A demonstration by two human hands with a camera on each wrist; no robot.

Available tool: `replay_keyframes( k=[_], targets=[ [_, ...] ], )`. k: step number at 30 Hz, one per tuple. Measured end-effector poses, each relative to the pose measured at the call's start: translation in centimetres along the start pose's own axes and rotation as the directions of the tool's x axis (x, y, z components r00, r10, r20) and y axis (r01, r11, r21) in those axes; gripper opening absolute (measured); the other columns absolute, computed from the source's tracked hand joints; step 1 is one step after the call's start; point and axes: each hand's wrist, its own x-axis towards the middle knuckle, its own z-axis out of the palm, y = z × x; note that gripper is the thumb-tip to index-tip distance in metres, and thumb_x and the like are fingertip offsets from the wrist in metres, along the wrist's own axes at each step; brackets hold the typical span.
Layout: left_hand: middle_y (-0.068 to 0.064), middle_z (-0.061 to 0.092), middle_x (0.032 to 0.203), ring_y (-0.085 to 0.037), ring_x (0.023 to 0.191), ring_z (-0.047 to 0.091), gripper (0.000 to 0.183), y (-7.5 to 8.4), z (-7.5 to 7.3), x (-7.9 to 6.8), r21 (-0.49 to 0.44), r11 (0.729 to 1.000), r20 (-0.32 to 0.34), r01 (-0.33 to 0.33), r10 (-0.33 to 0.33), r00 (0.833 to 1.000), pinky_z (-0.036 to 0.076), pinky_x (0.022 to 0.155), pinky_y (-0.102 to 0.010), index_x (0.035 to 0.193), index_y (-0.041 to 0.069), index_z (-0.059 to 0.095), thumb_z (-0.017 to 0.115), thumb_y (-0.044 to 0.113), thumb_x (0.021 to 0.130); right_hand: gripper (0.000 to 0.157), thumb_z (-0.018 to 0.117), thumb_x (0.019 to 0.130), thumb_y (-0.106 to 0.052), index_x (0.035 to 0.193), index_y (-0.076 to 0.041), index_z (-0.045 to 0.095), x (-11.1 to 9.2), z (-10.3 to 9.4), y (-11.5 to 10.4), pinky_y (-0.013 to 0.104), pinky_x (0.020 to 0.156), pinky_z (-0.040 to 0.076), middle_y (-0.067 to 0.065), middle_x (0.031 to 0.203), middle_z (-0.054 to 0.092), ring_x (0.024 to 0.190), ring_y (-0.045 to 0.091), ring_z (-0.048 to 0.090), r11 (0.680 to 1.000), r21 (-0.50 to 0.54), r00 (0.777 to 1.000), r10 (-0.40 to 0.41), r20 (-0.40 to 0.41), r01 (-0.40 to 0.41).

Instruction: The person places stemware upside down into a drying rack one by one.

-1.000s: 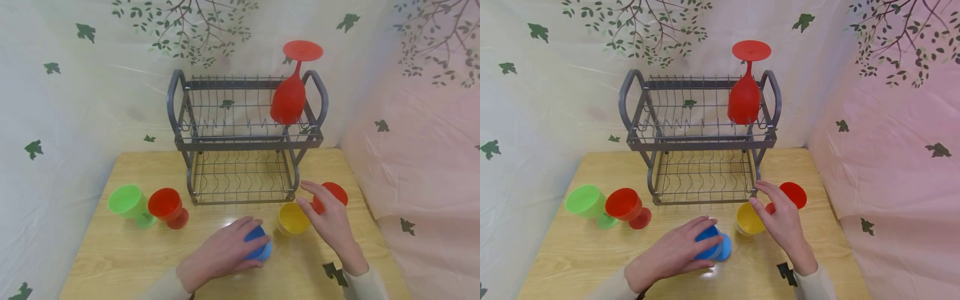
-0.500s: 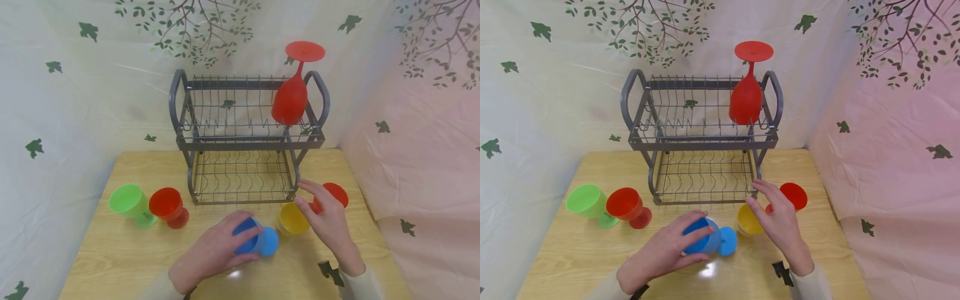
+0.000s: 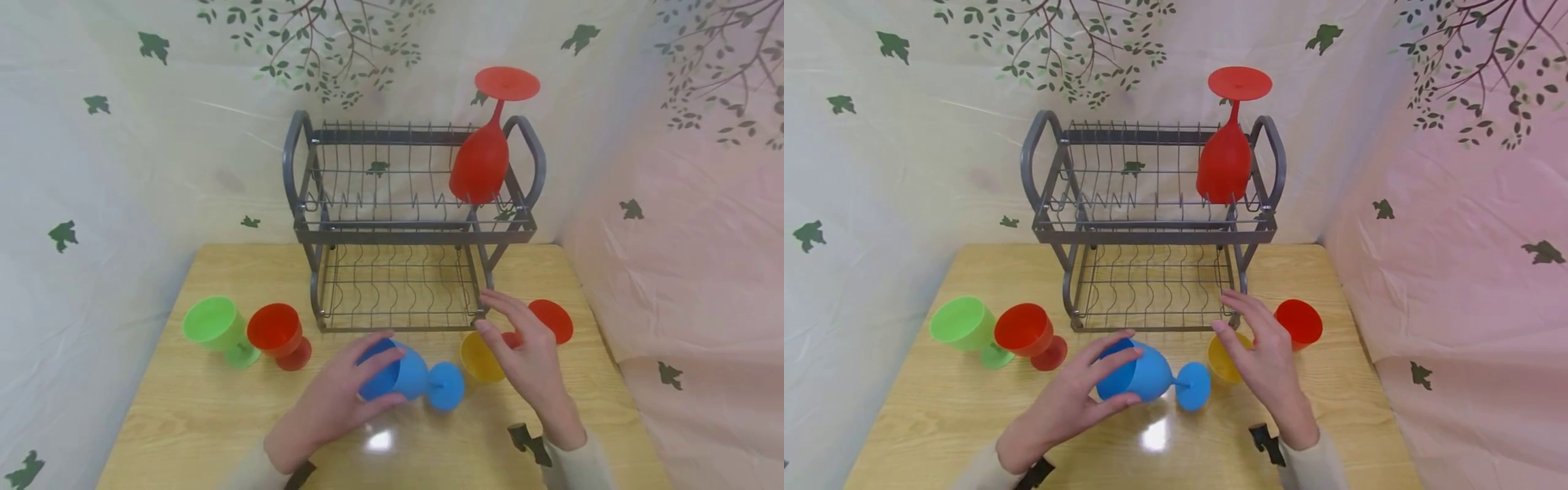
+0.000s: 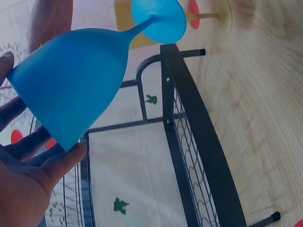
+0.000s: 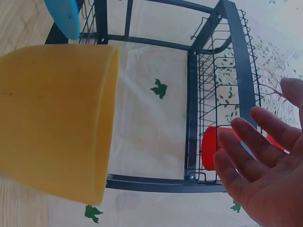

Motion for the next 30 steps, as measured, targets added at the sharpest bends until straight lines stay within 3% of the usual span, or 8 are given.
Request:
replay_keyframes(
  k=[6,12,17,24,27,30],
  targets=[
    [-0.011,0.056,0.148,-0.035,0.128,0.06,0.058,-1.0,-1.0,-0.8,-0.035,0.998,-0.08,0.052,-0.055,0.995,0.061,0.09,-0.049,0.138,0.018,0.064,0.065,0.057,0.096,0.04,0.076,0.092,-0.008,0.132,-0.006,0.069,0.0,0.1,-0.3,0.013,0.108,0.037,0.003,0.14,0.066,0.13,0.028,0.059,1.0,0.027,1.0,0.012,-0.006,-0.012],
    [-0.013,0.058,0.146,-0.038,0.129,0.06,0.062,-1.7,-1.7,-1.5,-0.07,0.992,-0.169,0.107,-0.117,0.979,0.061,0.087,-0.051,0.136,0.015,0.065,0.06,0.061,0.096,0.04,0.076,0.092,-0.007,0.131,-0.008,0.07,0.0,0.2,-0.6,0.014,0.107,0.038,0.003,0.139,0.067,0.13,0.028,0.06,0.999,0.048,1.0,0.009,-0.017,-0.008],
    [-0.015,0.061,0.143,-0.039,0.124,0.062,0.057,-2.0,-1.9,-1.8,-0.097,0.988,-0.237,0.119,-0.139,0.961,0.062,0.082,-0.054,0.135,0.014,0.066,0.061,0.057,0.098,0.041,0.075,0.092,-0.005,0.132,-0.009,0.07,-0.1,0.4,-0.6,0.015,0.108,0.039,0.005,0.138,0.067,0.13,0.029,0.059,0.998,0.064,1.0,-0.002,-0.021,0.003],
    [-0.016,0.063,0.138,-0.038,0.122,0.063,0.057,-2.5,-1.7,-2.1,-0.149,0.982,-0.317,0.118,-0.161,0.935,0.06,0.086,-0.057,0.132,0.012,0.067,0.063,0.057,0.098,0.041,0.074,0.093,-0.004,0.133,-0.009,0.069,-0.3,1.0,-0.9,0.018,0.11,0.04,0.005,0.14,0.066,0.132,0.021,0.058,0.995,0.103,1.0,0.006,-0.016,-0.004],
    [-0.017,0.065,0.137,-0.037,0.123,0.063,0.057,-2.7,-1.5,-2.2,-0.172,0.977,-0.346,0.129,-0.183,0.92,0.059,0.089,-0.055,0.132,0.011,0.068,0.065,0.056,0.098,0.041,0.073,0.093,-0.004,0.134,-0.009,0.069,-0.4,1.3,-1.0,0.018,0.109,0.039,0.004,0.141,0.066,0.133,0.021,0.057,0.993,0.117,1.0,0.017,-0.017,-0.015],
    [-0.016,0.065,0.137,-0.036,0.125,0.062,0.056,-2.9,-1.4,-2.4,-0.207,0.967,-0.37,0.148,-0.218,0.903,0.058,0.095,-0.045,0.132,0.009,0.068,0.068,0.052,0.097,0.041,0.073,0.094,-0.005,0.134,-0.011,0.069,-0.5,1.6,-1.0,0.017,0.108,0.04,0.003,0.141,0.066,0.131,0.023,0.058,0.992,0.12,0.999,0.028,-0.022,-0.025]
  ],
)
